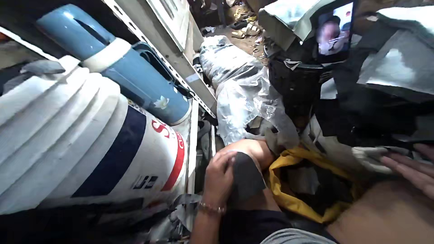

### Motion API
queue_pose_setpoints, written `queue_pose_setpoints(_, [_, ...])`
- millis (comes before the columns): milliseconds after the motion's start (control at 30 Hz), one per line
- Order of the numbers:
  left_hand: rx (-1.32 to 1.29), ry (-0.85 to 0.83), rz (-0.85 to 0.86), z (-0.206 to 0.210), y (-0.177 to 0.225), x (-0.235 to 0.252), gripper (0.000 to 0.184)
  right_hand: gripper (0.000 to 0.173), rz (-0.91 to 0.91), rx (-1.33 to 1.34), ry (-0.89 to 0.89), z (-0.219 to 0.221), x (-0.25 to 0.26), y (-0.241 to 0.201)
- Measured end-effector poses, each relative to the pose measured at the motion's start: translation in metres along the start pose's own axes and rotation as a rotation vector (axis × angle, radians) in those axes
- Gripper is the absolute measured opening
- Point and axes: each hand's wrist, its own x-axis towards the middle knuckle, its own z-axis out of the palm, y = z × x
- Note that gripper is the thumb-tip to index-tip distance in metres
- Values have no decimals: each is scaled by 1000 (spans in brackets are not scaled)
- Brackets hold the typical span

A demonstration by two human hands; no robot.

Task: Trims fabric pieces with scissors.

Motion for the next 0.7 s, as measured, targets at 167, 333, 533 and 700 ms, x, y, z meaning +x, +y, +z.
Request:
queue_pose_setpoints(167, [412,-536,-283,-1,6,56,34,39,34,34,-14,-7,3,0])
queue_pose_setpoints(333, [456,-654,-273,-5,0,64,33,32,23,82,112,7,5,-1])
queue_pose_setpoints(533, [392,-663,-155,-10,-12,59,30,34,7,11,347,39,9,-4])
queue_pose_setpoints(700, [232,-467,33,-8,-37,44,17,17,-108,264,471,38,14,16])
